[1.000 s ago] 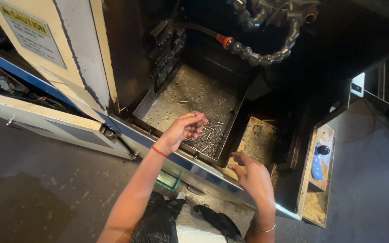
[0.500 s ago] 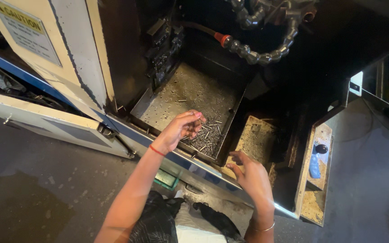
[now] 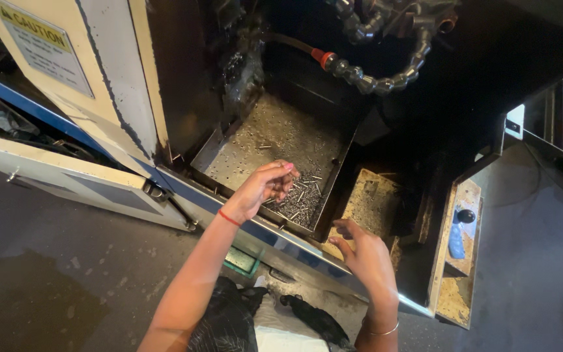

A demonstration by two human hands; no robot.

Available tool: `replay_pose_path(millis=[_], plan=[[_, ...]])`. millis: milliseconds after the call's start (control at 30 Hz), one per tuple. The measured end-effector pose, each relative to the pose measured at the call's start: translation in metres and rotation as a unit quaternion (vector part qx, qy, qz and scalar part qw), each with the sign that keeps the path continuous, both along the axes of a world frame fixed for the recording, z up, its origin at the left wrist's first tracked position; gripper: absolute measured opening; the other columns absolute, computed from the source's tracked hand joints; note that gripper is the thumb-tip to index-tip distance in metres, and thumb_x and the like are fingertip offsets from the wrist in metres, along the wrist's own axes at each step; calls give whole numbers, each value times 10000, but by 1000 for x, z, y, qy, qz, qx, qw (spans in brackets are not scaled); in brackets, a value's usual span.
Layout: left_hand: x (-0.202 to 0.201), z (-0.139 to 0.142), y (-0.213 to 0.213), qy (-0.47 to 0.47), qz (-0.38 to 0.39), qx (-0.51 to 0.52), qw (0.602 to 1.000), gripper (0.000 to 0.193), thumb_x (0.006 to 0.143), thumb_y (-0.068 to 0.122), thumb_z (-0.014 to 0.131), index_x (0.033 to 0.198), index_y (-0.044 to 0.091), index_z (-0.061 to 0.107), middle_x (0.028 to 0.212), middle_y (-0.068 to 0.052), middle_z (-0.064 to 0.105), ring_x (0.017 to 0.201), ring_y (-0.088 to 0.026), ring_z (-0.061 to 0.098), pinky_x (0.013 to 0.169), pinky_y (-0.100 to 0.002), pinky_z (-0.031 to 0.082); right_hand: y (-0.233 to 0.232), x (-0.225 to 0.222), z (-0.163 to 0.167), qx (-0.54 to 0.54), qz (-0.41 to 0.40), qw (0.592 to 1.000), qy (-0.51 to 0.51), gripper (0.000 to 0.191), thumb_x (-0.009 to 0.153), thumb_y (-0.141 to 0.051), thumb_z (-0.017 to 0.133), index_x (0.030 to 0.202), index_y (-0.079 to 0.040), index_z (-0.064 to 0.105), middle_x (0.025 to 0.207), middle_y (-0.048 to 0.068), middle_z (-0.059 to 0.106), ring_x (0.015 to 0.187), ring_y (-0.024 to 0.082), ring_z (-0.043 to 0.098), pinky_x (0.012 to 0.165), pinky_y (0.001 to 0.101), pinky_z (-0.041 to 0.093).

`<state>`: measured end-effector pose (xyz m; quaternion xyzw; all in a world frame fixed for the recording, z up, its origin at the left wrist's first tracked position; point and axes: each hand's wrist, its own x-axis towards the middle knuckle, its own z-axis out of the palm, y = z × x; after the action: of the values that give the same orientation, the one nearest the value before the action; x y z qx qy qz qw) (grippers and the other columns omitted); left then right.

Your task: The person collects small cylindrical metal parts from a machine tray, briefly measures one with a dial caliper, and then sorts the parts by hand into multiple plastic bins on the floor.

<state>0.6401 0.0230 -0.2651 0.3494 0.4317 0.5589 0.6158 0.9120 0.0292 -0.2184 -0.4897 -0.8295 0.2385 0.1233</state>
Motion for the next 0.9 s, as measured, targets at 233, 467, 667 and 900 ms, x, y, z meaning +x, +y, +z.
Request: replay_pose_path(millis=[233,467,667,900], plan=[[0,1,0,-4,6,-5,1000,282,1028,358,552,990,98,657,757,24,578,665,-65,533,607,-199,460,0,0,2,3,-1,1000,4,382,842,-281,757,1192,-135,706,1085,137,768,990,298,755,839,415,571],[1,3,-2,-14,6,-9,1000,267,1026,348,559,997,99,650,769,31,576,673,-59,537,607,-197,462,0,2,-1,10,2,1000,15,374,845,-284,750,1180,-126,704,1068,137,770,1010,289,749,838,414,570],[0,3,-2,-22,-1,5,1000,258,1026,333,562,1002,93,653,776,29,580,685,-59,543,614,-200,470,0,3,-2,8,-3,1000,9,380,851,-296,747,1187,-123,702,1060,141,767,992,307,744,833,416,568],[1,2,-2,-15,2,-9,1000,247,1026,323,558,1007,99,658,782,29,593,694,-60,553,623,-200,478,0,3,-3,15,-1,1000,22,376,844,-310,747,1168,-122,712,1077,138,764,992,299,748,814,412,573]])
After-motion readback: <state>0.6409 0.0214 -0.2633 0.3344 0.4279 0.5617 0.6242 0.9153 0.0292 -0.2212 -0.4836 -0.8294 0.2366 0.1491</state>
